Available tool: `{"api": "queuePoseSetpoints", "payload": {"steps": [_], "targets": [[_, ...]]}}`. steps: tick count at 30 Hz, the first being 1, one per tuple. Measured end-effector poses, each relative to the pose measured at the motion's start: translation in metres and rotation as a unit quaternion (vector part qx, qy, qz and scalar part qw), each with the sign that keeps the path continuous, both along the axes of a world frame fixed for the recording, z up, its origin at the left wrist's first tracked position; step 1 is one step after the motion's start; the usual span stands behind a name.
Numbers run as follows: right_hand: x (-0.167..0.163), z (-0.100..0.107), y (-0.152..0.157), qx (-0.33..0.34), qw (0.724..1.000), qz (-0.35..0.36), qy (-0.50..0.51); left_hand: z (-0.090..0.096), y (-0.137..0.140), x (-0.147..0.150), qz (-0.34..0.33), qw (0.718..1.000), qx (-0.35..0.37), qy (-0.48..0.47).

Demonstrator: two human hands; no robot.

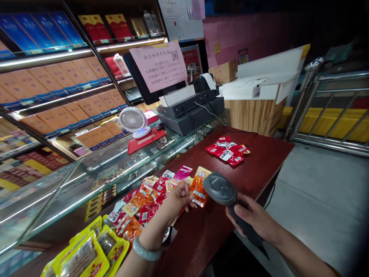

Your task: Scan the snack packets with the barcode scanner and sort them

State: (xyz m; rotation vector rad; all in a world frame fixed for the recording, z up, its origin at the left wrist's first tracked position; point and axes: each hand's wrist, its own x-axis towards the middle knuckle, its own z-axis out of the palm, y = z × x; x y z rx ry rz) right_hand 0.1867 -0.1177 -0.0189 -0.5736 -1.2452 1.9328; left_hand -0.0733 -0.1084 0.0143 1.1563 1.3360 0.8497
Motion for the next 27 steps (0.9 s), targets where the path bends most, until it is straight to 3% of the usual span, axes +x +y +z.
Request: {"api": "queuePoseSetpoints", "payload": {"steps": [3, 5, 6, 8, 9, 10, 12, 16, 17, 19, 20, 23, 27], "targets": [[0.005, -0.001, 0.005, 0.001, 1.000, -0.004, 0.002, 0.007, 0.001, -0.020, 0.009, 0.995, -0.014, 0.098], [0.011, -0.002, 0.010, 0.003, 1.000, -0.014, -0.003, 0.018, 0.004, -0.035, 0.030, 0.964, 0.002, 0.266], [0.015, -0.003, 0.013, 0.005, 1.000, -0.020, -0.007, 0.025, 0.007, -0.040, 0.044, 0.925, 0.022, 0.376], [0.022, -0.005, 0.018, 0.008, 0.999, -0.035, -0.013, 0.038, 0.016, -0.042, 0.069, 0.819, 0.066, 0.567], [0.026, -0.006, 0.020, 0.009, 0.999, -0.043, -0.014, 0.043, 0.022, -0.038, 0.070, 0.775, 0.083, 0.622], [0.030, -0.007, 0.022, 0.008, 0.999, -0.050, -0.016, 0.045, 0.030, -0.030, 0.063, 0.753, 0.096, 0.648], [0.036, -0.010, 0.024, 0.000, 0.998, -0.063, -0.024, 0.044, 0.049, -0.008, 0.031, 0.767, 0.124, 0.628], [0.045, -0.014, 0.026, -0.019, 0.995, -0.087, -0.041, 0.023, 0.097, 0.050, -0.025, 0.865, 0.160, 0.476], [0.046, -0.014, 0.026, -0.021, 0.995, -0.091, -0.039, 0.017, 0.110, 0.064, -0.030, 0.898, 0.128, 0.420], [0.048, -0.014, 0.025, -0.022, 0.995, -0.096, -0.034, 0.005, 0.135, 0.088, -0.034, 0.972, -0.003, 0.233], [0.049, -0.014, 0.025, -0.022, 0.994, -0.097, -0.034, 0.001, 0.146, 0.097, -0.015, 0.989, -0.066, 0.133], [0.052, -0.014, 0.024, -0.027, 0.994, -0.101, -0.032, -0.009, 0.175, 0.118, 0.045, 0.983, -0.174, -0.047], [0.057, -0.014, 0.022, -0.035, 0.994, -0.101, -0.024, -0.016, 0.199, 0.133, 0.075, 0.978, -0.188, -0.052]]}}
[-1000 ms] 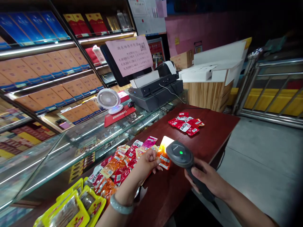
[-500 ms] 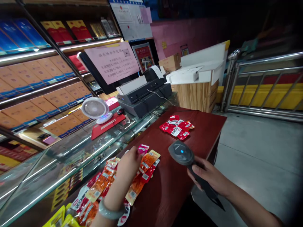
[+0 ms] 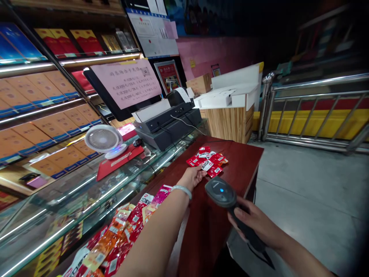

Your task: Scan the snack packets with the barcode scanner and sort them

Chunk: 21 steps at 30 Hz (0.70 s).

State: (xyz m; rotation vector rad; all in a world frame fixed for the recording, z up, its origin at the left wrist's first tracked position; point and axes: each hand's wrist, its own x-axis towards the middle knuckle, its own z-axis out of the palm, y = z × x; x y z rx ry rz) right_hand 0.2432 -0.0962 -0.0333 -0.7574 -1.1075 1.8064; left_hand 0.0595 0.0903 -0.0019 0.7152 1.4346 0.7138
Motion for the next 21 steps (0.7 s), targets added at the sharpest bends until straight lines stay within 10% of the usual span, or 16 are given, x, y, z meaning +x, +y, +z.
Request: {"api": "queuePoseSetpoints", "payload": {"steps": [5, 14, 21], "targets": [[0.004, 0.002, -0.004, 0.016, 1.000, -0.001, -0.003, -0.001, -0.004, 0.004, 0.013, 0.999, 0.040, 0.013], [-0.007, 0.007, -0.005, 0.027, 0.999, -0.004, 0.022, 0.005, -0.116, -0.046, -0.169, 0.958, 0.231, 0.033], [-0.027, 0.008, -0.011, 0.049, 0.997, 0.043, 0.037, 0.018, -0.159, -0.070, -0.164, 0.956, 0.236, 0.066]]}}
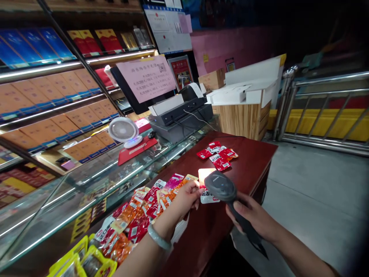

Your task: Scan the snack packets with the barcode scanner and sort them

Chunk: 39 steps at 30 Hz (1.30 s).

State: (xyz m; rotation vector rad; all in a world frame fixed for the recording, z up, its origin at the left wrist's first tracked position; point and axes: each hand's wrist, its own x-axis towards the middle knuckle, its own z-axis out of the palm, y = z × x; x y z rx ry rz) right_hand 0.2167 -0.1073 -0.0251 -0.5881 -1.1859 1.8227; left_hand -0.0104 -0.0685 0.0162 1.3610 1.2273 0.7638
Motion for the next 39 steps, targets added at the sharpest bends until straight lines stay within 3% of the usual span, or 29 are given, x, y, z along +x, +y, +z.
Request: {"api": "queuePoseSetpoints", "payload": {"steps": [7, 11, 13, 15, 17, 18, 22, 25, 30, 34, 39], "targets": [[-0.012, 0.005, -0.006, -0.009, 0.999, 0.035, -0.015, -0.001, -0.018, -0.035, 0.024, 0.999, -0.029, 0.023], [-0.018, 0.003, -0.002, 0.003, 0.997, 0.067, -0.024, 0.022, -0.029, -0.084, 0.004, 0.982, -0.090, 0.168], [-0.021, 0.001, 0.004, 0.010, 0.997, 0.080, -0.019, 0.039, -0.026, -0.104, 0.019, 0.946, -0.061, 0.319], [-0.023, -0.001, 0.011, 0.008, 0.997, 0.074, -0.021, 0.053, -0.013, -0.111, 0.055, 0.881, 0.027, 0.468], [-0.023, -0.002, 0.018, -0.003, 0.998, 0.060, -0.030, 0.057, 0.010, -0.102, 0.072, 0.831, 0.103, 0.542], [-0.022, -0.002, 0.022, -0.010, 0.998, 0.051, -0.035, 0.055, 0.025, -0.094, 0.068, 0.826, 0.124, 0.546], [-0.014, -0.001, 0.037, -0.029, 0.998, 0.024, -0.045, 0.026, 0.097, -0.045, 0.040, 0.870, 0.163, 0.464], [-0.010, 0.000, 0.043, -0.044, 0.998, 0.007, -0.052, 0.000, 0.154, -0.014, 0.062, 0.882, 0.201, 0.422], [-0.010, -0.003, 0.044, -0.057, 0.997, -0.001, -0.058, -0.023, 0.218, 0.012, 0.125, 0.910, 0.139, 0.371], [-0.008, -0.006, 0.042, -0.060, 0.996, -0.009, -0.059, -0.030, 0.223, 0.011, 0.129, 0.934, 0.087, 0.321], [-0.007, -0.008, 0.036, -0.077, 0.996, -0.011, -0.052, -0.022, 0.176, -0.011, 0.143, 0.957, 0.074, 0.242]]}}
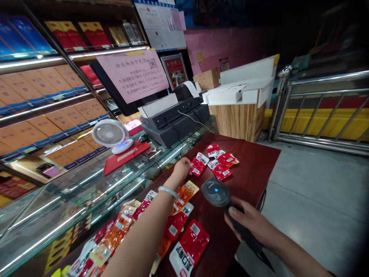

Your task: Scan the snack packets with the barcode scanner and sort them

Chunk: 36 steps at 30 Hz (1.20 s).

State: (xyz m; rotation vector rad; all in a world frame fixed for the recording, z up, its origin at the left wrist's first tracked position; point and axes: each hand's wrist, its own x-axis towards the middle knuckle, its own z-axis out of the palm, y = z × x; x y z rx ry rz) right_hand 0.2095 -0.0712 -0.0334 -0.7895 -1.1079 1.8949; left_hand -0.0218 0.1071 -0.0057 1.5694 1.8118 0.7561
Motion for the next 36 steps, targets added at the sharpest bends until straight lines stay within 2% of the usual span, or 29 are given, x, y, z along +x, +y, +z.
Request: {"api": "queuePoseSetpoints", "payload": {"steps": [5, 9, 14, 17, 19, 21, 22, 23, 25, 28, 32, 36], "targets": [[-0.008, 0.004, -0.011, 0.022, 0.999, 0.038, 0.021, 0.015, -0.066, -0.028, -0.031, 0.992, 0.023, -0.119], [-0.017, 0.008, -0.024, 0.033, 0.997, 0.069, 0.021, 0.026, -0.104, -0.036, -0.025, 0.994, 0.047, -0.097], [-0.023, 0.007, -0.037, 0.057, 0.994, 0.092, 0.021, 0.039, -0.128, -0.054, -0.002, 0.996, 0.042, -0.075], [-0.022, 0.007, -0.040, 0.068, 0.993, 0.098, 0.019, 0.052, -0.139, -0.081, -0.006, 0.999, -0.009, 0.049], [-0.019, 0.006, -0.039, 0.065, 0.993, 0.097, 0.013, 0.062, -0.144, -0.094, -0.007, 0.974, -0.015, 0.228], [-0.017, 0.003, -0.038, 0.058, 0.994, 0.088, 0.007, 0.069, -0.141, -0.094, 0.009, 0.931, 0.047, 0.362], [-0.015, 0.002, -0.037, 0.057, 0.995, 0.081, 0.006, 0.070, -0.137, -0.088, 0.007, 0.919, 0.070, 0.389], [-0.013, 0.001, -0.036, 0.056, 0.996, 0.074, 0.006, 0.069, -0.130, -0.079, -0.002, 0.918, 0.081, 0.389], [-0.008, -0.002, -0.034, 0.059, 0.996, 0.065, 0.006, 0.060, -0.110, -0.050, -0.044, 0.936, 0.068, 0.342], [0.004, -0.003, -0.032, 0.057, 0.997, 0.047, -0.015, 0.035, -0.071, -0.001, -0.088, 0.952, 0.055, 0.288], [0.021, -0.003, -0.032, 0.035, 0.998, 0.005, -0.059, 0.004, -0.023, 0.051, -0.084, 0.958, 0.013, 0.273], [0.031, -0.007, -0.033, 0.031, 0.997, -0.021, -0.066, -0.003, 0.004, 0.079, -0.081, 0.957, 0.007, 0.277]]}}
